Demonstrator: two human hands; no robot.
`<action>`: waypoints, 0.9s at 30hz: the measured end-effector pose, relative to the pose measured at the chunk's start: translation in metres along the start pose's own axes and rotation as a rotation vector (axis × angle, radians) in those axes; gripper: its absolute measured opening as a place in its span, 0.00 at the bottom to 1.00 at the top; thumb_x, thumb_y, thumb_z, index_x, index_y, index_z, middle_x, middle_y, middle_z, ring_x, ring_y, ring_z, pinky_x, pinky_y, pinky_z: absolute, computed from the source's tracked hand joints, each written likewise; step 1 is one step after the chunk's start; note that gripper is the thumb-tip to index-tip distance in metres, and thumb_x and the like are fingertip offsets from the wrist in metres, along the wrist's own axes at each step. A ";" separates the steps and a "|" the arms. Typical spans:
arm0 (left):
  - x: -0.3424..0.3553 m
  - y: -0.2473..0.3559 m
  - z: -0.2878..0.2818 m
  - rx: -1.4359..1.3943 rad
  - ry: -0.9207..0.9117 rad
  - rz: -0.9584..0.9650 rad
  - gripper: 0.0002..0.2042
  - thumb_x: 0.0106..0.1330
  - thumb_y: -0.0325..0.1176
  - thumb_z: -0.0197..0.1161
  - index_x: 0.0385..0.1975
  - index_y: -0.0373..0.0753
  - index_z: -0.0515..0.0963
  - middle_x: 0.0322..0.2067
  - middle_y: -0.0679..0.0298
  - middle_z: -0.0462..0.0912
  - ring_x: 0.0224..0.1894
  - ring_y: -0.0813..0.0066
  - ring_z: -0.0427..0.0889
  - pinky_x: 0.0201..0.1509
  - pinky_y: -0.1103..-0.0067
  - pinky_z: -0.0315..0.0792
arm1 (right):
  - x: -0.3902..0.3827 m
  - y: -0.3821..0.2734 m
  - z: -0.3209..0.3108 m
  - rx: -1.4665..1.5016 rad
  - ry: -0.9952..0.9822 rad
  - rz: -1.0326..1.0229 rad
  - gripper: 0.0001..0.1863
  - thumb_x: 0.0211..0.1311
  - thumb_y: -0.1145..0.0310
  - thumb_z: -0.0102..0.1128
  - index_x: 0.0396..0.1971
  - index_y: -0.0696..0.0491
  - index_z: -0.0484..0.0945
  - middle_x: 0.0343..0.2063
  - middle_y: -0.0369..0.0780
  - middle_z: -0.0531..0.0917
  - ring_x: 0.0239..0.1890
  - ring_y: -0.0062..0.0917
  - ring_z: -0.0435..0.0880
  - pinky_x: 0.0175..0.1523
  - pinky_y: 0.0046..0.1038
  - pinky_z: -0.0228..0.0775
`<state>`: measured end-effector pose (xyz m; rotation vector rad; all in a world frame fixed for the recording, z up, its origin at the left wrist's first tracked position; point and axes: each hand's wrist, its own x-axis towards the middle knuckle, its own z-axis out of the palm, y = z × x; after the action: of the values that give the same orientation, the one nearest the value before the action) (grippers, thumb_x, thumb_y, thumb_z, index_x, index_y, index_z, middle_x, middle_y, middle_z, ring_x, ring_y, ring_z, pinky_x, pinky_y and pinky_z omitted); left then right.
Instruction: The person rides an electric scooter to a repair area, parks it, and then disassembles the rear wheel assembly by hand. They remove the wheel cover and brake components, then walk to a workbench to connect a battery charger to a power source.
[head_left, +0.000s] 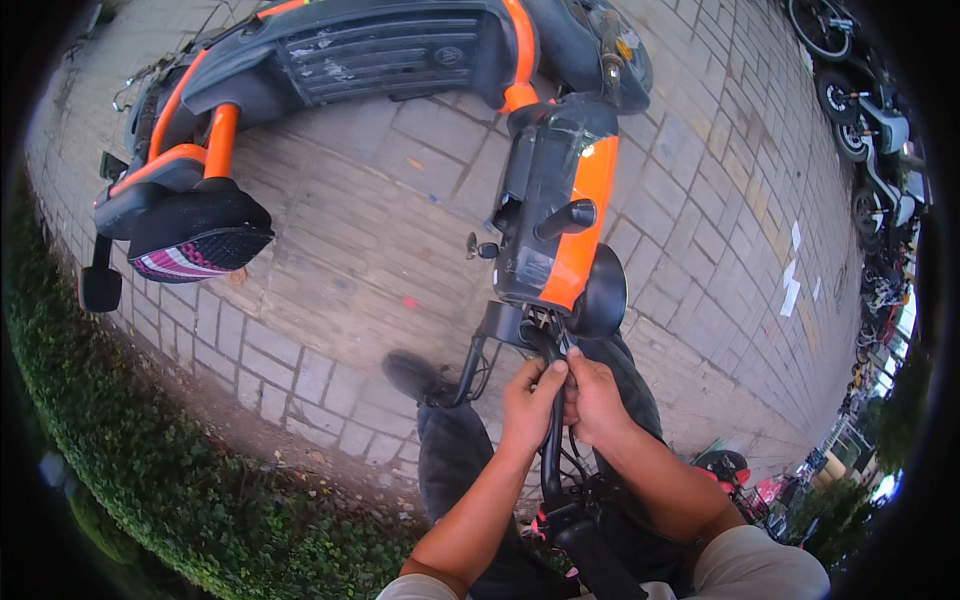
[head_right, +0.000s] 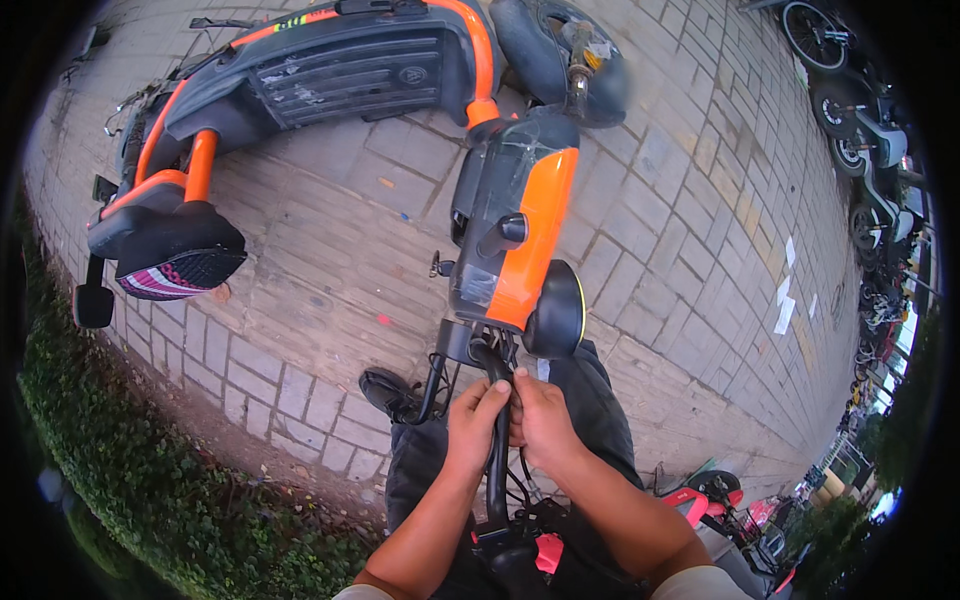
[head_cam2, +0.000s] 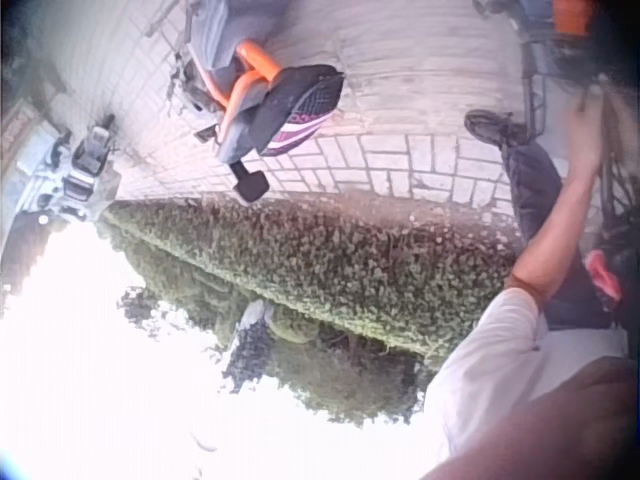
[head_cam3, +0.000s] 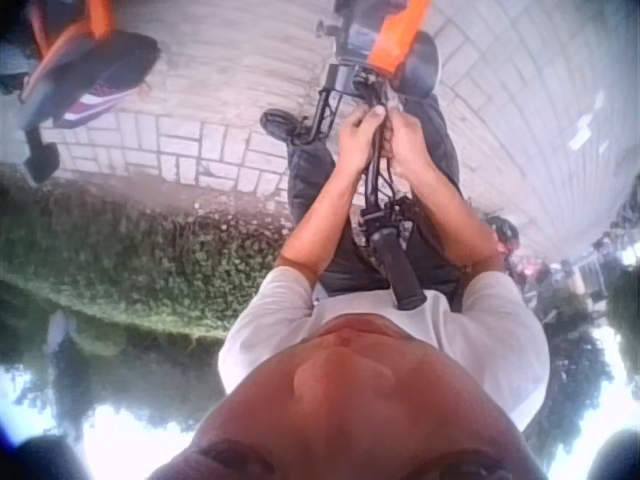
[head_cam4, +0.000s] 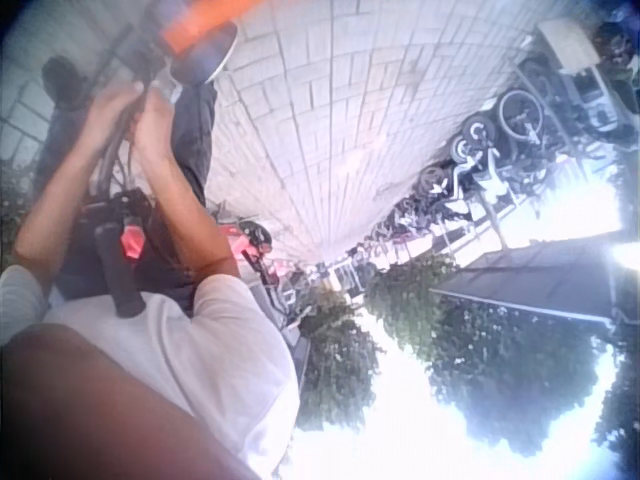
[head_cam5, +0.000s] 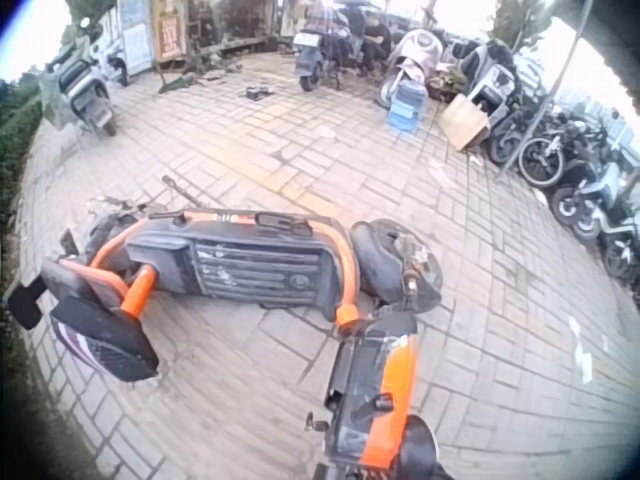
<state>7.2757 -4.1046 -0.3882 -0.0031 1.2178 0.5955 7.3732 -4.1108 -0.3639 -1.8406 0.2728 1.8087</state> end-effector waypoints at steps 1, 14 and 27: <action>0.002 0.000 -0.001 0.055 0.023 0.065 0.13 0.62 0.39 0.61 0.25 0.34 0.73 0.21 0.69 0.72 0.22 0.86 0.67 0.23 0.85 0.62 | 0.001 -0.002 0.001 0.003 0.018 0.012 0.21 0.69 0.54 0.43 0.15 0.46 0.61 0.09 0.27 0.58 0.08 0.13 0.54 0.13 0.20 0.43; 0.011 -0.009 -0.004 0.091 -0.001 0.166 0.16 0.59 0.36 0.64 0.41 0.34 0.68 0.31 0.68 0.71 0.32 0.84 0.69 0.34 0.85 0.65 | 0.005 -0.001 -0.006 -0.147 0.016 -0.118 0.23 0.70 0.55 0.42 0.13 0.47 0.57 0.08 0.28 0.55 0.08 0.14 0.54 0.14 0.21 0.44; 0.006 -0.004 -0.005 0.132 -0.033 0.232 0.16 0.60 0.34 0.62 0.43 0.33 0.68 0.32 0.67 0.72 0.33 0.84 0.69 0.34 0.86 0.64 | -0.011 -0.029 -0.003 -0.106 -0.067 -0.037 0.22 0.69 0.56 0.44 0.14 0.49 0.61 0.09 0.30 0.59 0.09 0.16 0.56 0.14 0.23 0.47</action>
<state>7.2747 -4.1064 -0.3967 0.2613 1.2319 0.7120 7.3892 -4.0903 -0.3468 -1.8391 0.1195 1.8879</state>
